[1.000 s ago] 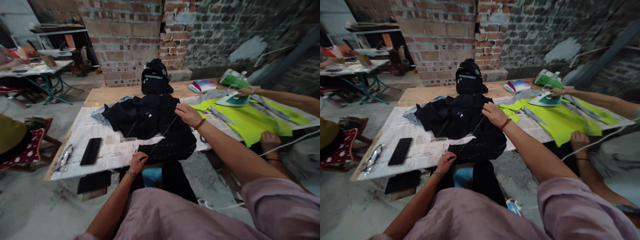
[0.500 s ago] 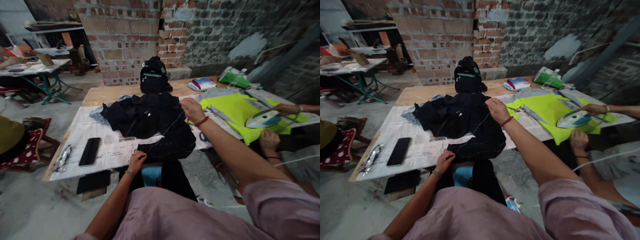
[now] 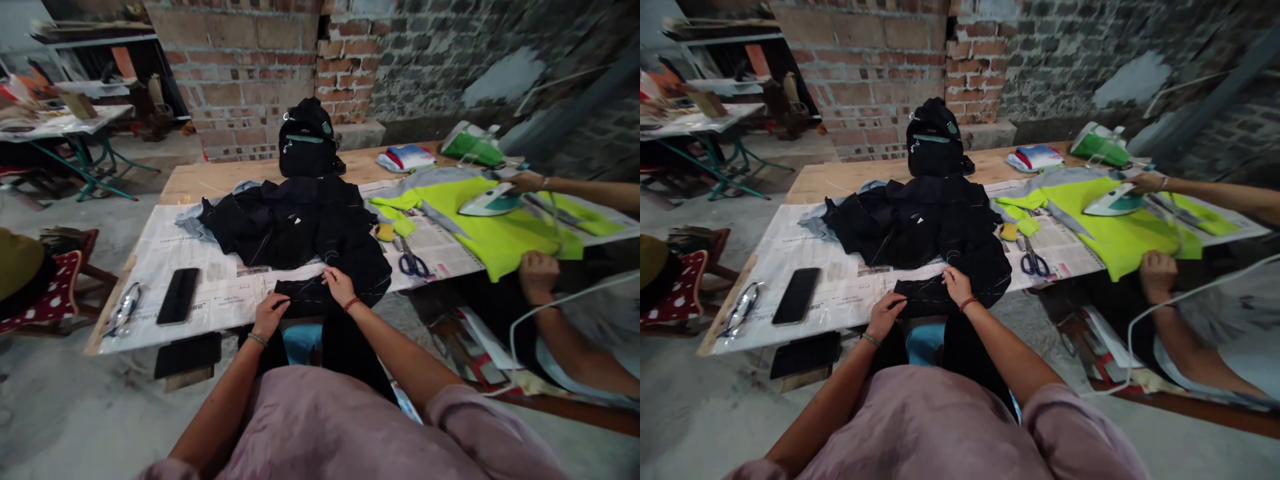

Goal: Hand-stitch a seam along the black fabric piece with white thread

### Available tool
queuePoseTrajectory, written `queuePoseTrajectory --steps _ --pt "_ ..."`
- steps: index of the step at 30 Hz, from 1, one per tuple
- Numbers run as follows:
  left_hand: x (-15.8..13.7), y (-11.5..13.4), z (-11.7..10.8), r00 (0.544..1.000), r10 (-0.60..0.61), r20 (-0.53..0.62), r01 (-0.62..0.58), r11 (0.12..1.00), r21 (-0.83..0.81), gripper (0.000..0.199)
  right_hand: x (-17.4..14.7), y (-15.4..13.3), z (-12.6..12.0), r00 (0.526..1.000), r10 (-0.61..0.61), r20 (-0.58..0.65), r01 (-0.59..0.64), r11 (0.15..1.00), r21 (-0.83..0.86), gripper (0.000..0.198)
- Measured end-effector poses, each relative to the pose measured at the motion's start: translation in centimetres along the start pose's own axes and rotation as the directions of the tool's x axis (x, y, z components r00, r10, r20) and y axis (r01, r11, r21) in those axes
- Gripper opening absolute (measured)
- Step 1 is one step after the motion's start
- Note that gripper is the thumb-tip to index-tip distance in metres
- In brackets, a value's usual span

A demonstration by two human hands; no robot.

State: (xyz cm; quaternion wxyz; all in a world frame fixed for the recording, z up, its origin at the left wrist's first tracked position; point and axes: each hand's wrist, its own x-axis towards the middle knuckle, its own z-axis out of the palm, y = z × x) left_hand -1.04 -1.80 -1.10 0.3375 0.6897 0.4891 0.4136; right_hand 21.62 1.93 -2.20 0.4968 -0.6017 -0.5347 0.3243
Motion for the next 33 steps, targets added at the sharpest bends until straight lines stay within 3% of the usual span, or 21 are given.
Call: queuePoseTrajectory --steps 8,13,15,21,27,30,33 --pt "-0.1 0.4 0.2 0.993 -0.111 -0.052 0.110 0.994 -0.013 0.013 0.5 0.8 -0.1 0.996 0.086 -0.037 -0.082 0.992 0.094 0.024" --pt "-0.1 0.0 0.2 0.977 -0.201 -0.069 0.198 0.979 -0.050 0.041 0.9 -1.0 -0.9 0.972 0.231 -0.042 -0.202 0.916 0.348 0.023" --pt "0.0 -0.1 0.2 0.977 -0.211 -0.042 0.209 0.976 -0.054 0.045 1.7 -2.8 -2.1 0.971 0.233 -0.056 -0.186 0.881 0.434 0.023" --pt "0.1 0.0 0.0 0.987 -0.162 0.009 0.162 0.986 -0.042 0.033 5.9 -10.0 -8.7 0.990 -0.039 -0.138 0.102 0.868 0.487 0.020" --pt "0.1 0.1 -0.1 0.982 -0.189 0.028 0.190 0.981 -0.038 0.026 9.5 -17.2 -15.0 0.912 -0.350 -0.216 0.408 0.833 0.373 0.014" --pt "0.1 0.2 -0.1 0.980 -0.197 0.034 0.198 0.980 -0.027 0.024 10.5 -20.5 -17.3 0.870 -0.428 -0.243 0.490 0.798 0.349 0.006" --pt "0.1 0.1 -0.1 0.989 -0.149 0.021 0.149 0.989 -0.015 0.021 11.4 -23.1 -18.9 0.861 -0.466 -0.202 0.508 0.798 0.326 0.006"
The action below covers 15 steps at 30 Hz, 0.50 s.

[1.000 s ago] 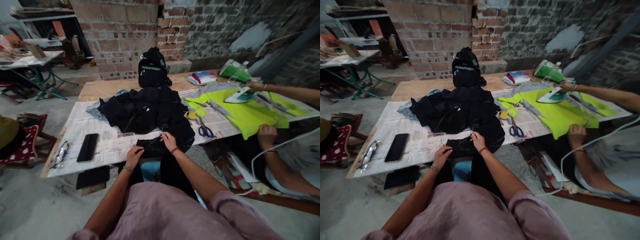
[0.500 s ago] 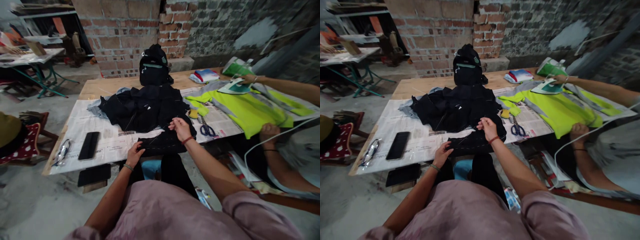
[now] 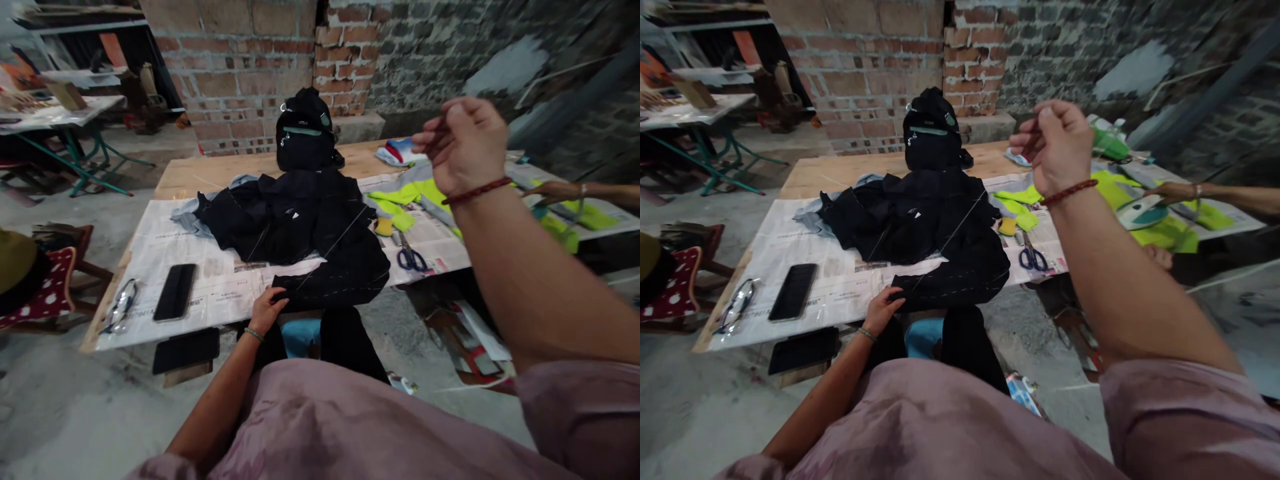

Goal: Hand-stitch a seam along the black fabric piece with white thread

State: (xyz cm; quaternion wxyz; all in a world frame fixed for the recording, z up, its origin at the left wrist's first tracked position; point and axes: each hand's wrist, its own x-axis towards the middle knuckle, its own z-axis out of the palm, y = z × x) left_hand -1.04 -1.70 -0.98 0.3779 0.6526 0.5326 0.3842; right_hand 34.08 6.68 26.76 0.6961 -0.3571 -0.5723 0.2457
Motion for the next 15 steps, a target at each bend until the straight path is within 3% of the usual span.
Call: queuePoseTrajectory --steps 3,6,10,12,14,15 --pt "0.1 -0.2 0.1 0.996 0.089 -0.021 -0.089 0.996 -0.017 0.012 0.8 -0.6 0.4 1.000 -0.017 0.021 0.019 0.995 -0.097 0.010" --pt "0.1 -0.2 0.1 0.991 0.126 -0.038 -0.128 0.991 -0.046 0.010 -0.1 0.3 1.2 0.993 -0.112 -0.027 0.097 0.940 -0.327 0.013" --pt "0.0 -0.2 -0.2 0.995 0.100 -0.031 -0.102 0.991 -0.090 0.012 -2.7 3.1 1.7 0.968 -0.216 0.129 0.244 0.684 -0.688 0.011" --pt "0.0 -0.2 -0.4 0.998 0.060 -0.008 -0.060 0.992 -0.111 0.013 -4.2 4.9 2.0 0.981 -0.128 0.144 0.193 0.667 -0.719 0.013" --pt "0.1 -0.2 -0.5 1.000 0.003 0.012 -0.002 0.993 -0.119 0.016 -6.1 6.9 2.7 0.989 0.055 0.137 0.056 0.717 -0.695 0.017" --pt "0.1 -0.2 -0.5 1.000 -0.026 0.017 0.027 0.993 -0.118 0.017 -7.3 7.9 3.3 0.970 0.172 0.171 -0.007 0.724 -0.690 0.020"
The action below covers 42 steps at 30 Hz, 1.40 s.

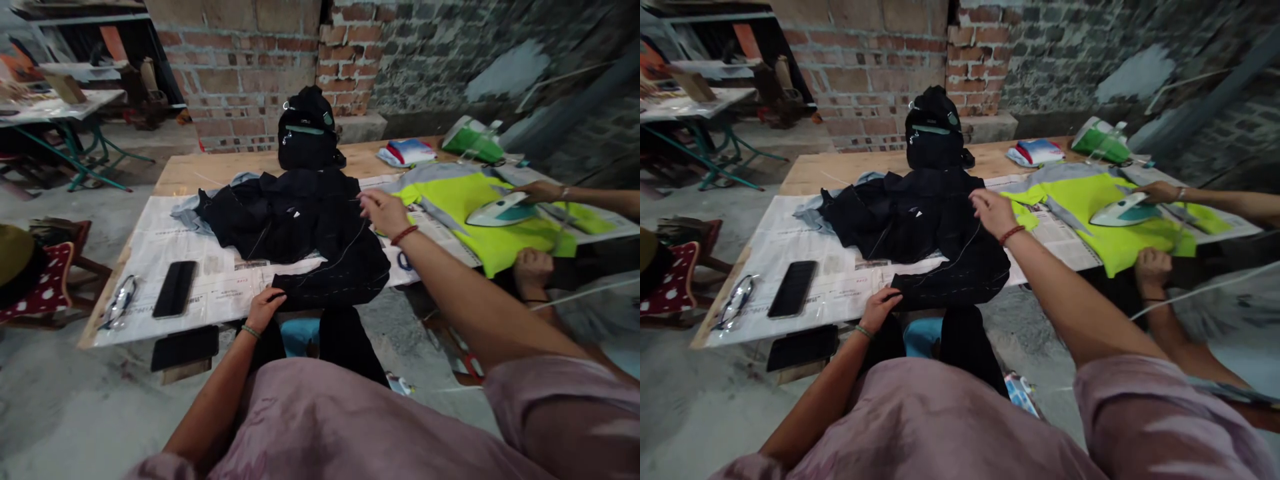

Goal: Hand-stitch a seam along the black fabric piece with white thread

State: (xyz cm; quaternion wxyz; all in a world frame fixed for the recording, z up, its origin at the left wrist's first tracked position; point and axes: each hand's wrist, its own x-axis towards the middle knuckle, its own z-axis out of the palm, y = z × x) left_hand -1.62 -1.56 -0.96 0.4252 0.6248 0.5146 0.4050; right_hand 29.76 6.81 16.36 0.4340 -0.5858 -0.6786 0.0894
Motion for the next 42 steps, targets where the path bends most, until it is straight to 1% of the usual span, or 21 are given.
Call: queuePoseTrajectory --steps 1,2,3,4,6,8,9,11,14,16,18,21,25,27,30,32,35,37,38,40,42 --pt "0.0 0.0 0.0 1.000 -0.025 -0.001 0.025 1.000 0.000 0.018 -1.0 0.2 1.4 0.994 0.030 0.103 -0.031 1.000 0.005 0.022" --pt "0.0 0.0 0.0 0.999 -0.045 -0.003 0.045 0.999 0.001 0.020 -2.1 0.3 3.0 0.980 0.009 0.197 -0.010 1.000 0.004 0.024" --pt "0.0 -0.1 0.0 0.998 -0.059 -0.004 0.059 0.998 0.001 0.021 -3.3 0.3 4.5 0.956 -0.041 0.291 0.041 0.999 0.006 0.023" --pt "0.0 -0.1 0.0 0.998 -0.068 -0.004 0.068 0.998 0.003 0.022 -4.5 0.2 6.0 0.924 -0.086 0.373 0.092 0.996 0.004 0.023" --pt "0.0 -0.1 0.0 0.997 -0.074 0.000 0.074 0.997 0.008 0.023 -6.7 -0.1 8.8 0.845 -0.156 0.511 0.191 0.981 -0.016 0.021" --pt "0.0 -0.1 0.0 0.998 -0.061 0.013 0.061 0.998 0.015 0.021 -8.4 -0.6 11.0 0.767 -0.214 0.605 0.288 0.957 -0.027 0.022" --pt "0.0 -0.1 0.0 0.999 -0.047 0.020 0.047 0.999 0.017 0.020 -9.0 -0.9 11.9 0.736 -0.229 0.637 0.322 0.946 -0.032 0.023" --pt "-0.1 -0.2 -0.1 0.999 -0.008 0.033 0.007 1.000 0.022 0.018 -9.8 -1.4 13.1 0.694 -0.239 0.679 0.362 0.931 -0.043 0.024" --pt "-0.1 -0.4 -0.1 0.996 0.074 0.039 -0.075 0.997 0.028 0.014 -10.3 -2.1 13.9 0.654 -0.237 0.719 0.392 0.918 -0.054 0.024" --pt "-0.1 -0.4 -0.1 0.992 0.124 0.037 -0.126 0.992 0.028 0.012 -10.3 -2.3 14.0 0.635 -0.245 0.733 0.408 0.912 -0.048 0.025" --pt "-0.1 -0.3 0.0 0.988 0.151 0.038 -0.152 0.988 0.029 0.010 -10.4 -2.5 13.9 0.627 -0.252 0.737 0.408 0.912 -0.035 0.025" --pt "-0.1 -0.2 0.0 0.988 0.148 0.036 -0.150 0.988 0.038 0.010 -10.5 -2.6 13.8 0.622 -0.246 0.743 0.384 0.923 -0.016 0.026" --pt "-0.1 0.1 0.0 0.994 0.102 0.027 -0.103 0.993 0.054 0.011 -10.7 -2.7 14.0 0.607 -0.255 0.753 0.356 0.934 0.029 0.025" --pt "-0.1 0.2 0.0 0.996 0.079 0.028 -0.080 0.995 0.056 0.011 -10.7 -2.7 14.2 0.612 -0.249 0.750 0.315 0.947 0.058 0.025" --pt "-0.1 0.4 0.0 0.997 0.064 0.040 -0.067 0.996 0.061 0.013 -10.6 -2.6 14.5 0.617 -0.206 0.759 0.202 0.974 0.100 0.024" --pt "-0.1 0.4 0.0 0.996 0.068 0.054 -0.071 0.995 0.067 0.013 -10.6 -2.5 14.8 0.609 -0.147 0.780 0.083 0.989 0.122 0.023" --pt "-0.1 0.5 0.0 0.993 0.082 0.079 -0.089 0.993 0.080 0.014 -10.7 -2.4 15.4 0.583 -0.020 0.813 -0.160 0.977 0.139 0.020" --pt "-0.1 0.5 -0.1 0.992 0.092 0.088 -0.100 0.991 0.092 0.014 -10.9 -2.5 15.8 0.577 0.069 0.814 -0.342 0.925 0.163 0.018" --pt "-0.1 0.4 -0.1 0.991 0.096 0.090 -0.105 0.990 0.098 0.014 -11.1 -2.6 16.0 0.579 0.112 0.808 -0.430 0.883 0.186 0.017" --pt "-0.1 0.4 -0.1 0.990 0.104 0.094 -0.114 0.988 0.106 0.015 -11.3 -3.0 16.4 0.579 0.189 0.793 -0.586 0.773 0.243 0.017" --pt "-0.1 0.3 -0.1 0.989 0.116 0.097 -0.126 0.986 0.111 0.015 -11.4 -3.3 16.5 0.561 0.252 0.789 -0.693 0.664 0.280 0.020"
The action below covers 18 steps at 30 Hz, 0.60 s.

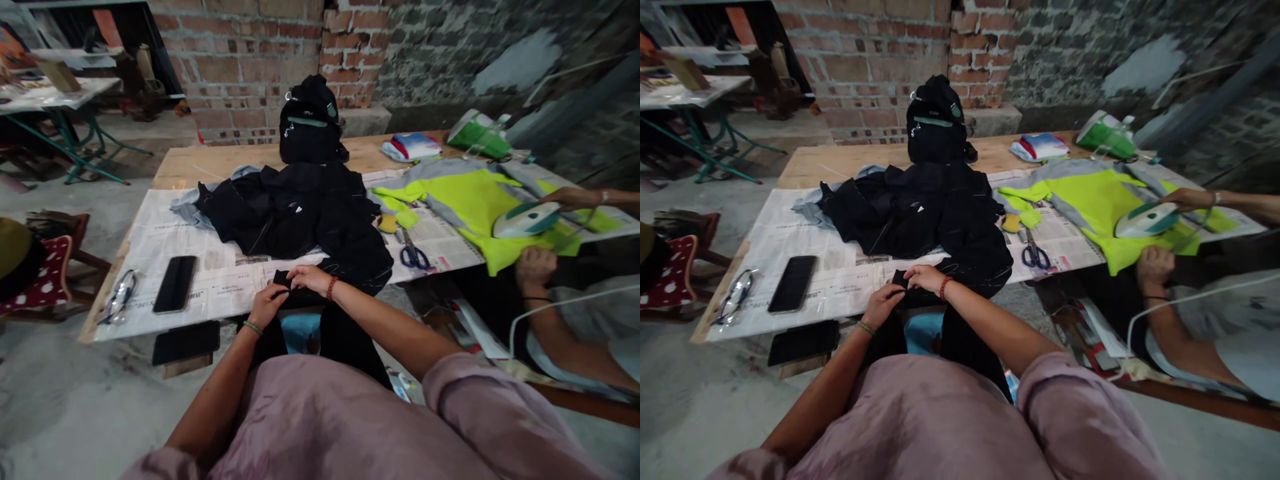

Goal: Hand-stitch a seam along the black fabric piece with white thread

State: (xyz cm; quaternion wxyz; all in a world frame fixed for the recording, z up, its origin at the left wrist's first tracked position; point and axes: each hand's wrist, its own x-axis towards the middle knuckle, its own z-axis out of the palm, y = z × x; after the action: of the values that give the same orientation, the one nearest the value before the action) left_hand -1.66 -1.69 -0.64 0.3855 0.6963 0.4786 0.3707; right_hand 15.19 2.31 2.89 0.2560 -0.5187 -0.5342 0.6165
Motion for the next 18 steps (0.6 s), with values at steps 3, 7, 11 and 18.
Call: queuePoseTrajectory --steps 3,7,11,18 --pt "-0.03 -0.09 0.02 1.000 0.023 0.003 -0.023 1.000 0.007 0.015 -0.11 -0.21 0.18 0.996 0.092 -0.006 -0.091 0.991 0.095 0.014" --pt "-0.09 -0.18 0.12 0.999 0.054 0.005 -0.054 0.998 0.026 0.014 -0.19 -0.20 0.05 0.990 0.141 0.027 -0.143 0.983 0.119 0.006" --pt "-0.13 -0.26 0.21 0.997 0.082 -0.005 -0.082 0.995 0.051 0.014 0.01 0.04 0.27 0.986 0.151 -0.075 -0.150 0.988 0.025 0.011" --pt "-0.04 -0.21 0.27 0.997 0.079 -0.014 -0.078 0.994 0.071 0.014 0.71 0.69 0.80 0.975 0.092 -0.201 -0.137 0.965 -0.226 0.018"
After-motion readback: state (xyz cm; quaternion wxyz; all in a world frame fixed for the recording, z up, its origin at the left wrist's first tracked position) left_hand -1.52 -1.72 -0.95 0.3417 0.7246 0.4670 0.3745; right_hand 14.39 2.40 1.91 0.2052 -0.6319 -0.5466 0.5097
